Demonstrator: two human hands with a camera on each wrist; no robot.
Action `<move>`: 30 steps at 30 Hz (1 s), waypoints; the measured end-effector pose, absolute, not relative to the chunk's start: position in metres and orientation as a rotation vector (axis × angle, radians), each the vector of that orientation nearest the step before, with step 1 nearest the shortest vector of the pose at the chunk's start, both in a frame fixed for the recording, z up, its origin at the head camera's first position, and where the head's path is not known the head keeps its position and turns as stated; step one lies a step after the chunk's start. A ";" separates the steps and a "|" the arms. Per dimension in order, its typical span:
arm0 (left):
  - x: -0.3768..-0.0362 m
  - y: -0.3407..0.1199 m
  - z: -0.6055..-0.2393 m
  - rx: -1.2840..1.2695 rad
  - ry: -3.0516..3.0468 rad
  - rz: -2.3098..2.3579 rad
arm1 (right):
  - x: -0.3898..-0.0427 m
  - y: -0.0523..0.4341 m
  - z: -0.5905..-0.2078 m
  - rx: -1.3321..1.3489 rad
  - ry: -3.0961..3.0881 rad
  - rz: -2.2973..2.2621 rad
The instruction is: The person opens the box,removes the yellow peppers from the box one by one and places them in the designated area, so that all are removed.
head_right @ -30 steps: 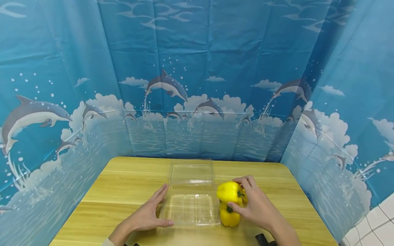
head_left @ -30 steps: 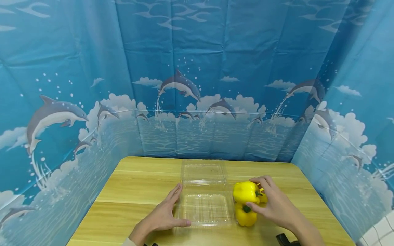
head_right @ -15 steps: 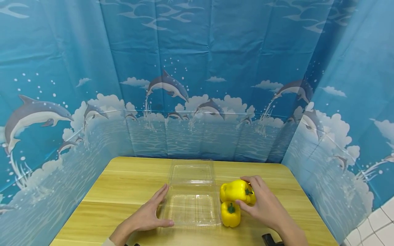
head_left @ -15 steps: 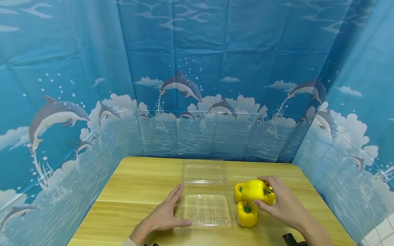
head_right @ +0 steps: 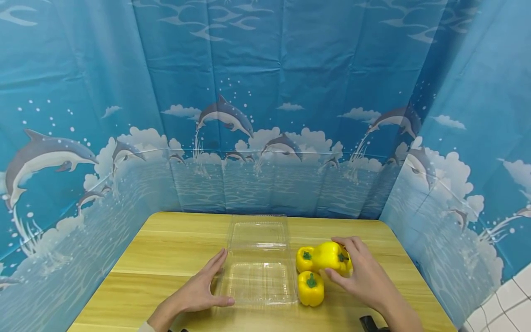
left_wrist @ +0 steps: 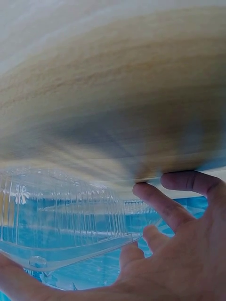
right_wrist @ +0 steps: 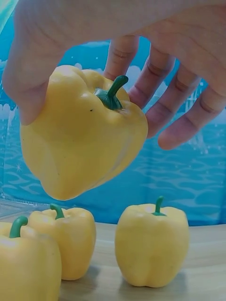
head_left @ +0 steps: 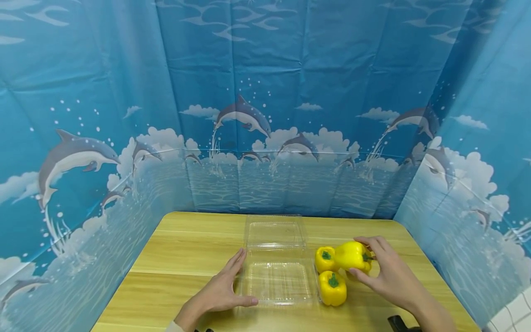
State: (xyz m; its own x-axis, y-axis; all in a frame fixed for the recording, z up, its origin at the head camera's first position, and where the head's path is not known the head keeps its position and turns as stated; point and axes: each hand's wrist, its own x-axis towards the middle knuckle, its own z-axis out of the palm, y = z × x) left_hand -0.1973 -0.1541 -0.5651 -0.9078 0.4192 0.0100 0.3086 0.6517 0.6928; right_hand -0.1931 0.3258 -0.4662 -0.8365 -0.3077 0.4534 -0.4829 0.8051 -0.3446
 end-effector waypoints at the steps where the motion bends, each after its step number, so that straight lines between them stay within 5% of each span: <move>1: -0.197 -0.154 -0.565 0.602 2.716 1.097 | -0.193 0.327 -0.467 0.598 -2.605 0.637; 30: -0.196 -0.154 -0.565 0.599 2.723 1.090 | -0.189 0.351 -0.480 0.554 -2.683 0.595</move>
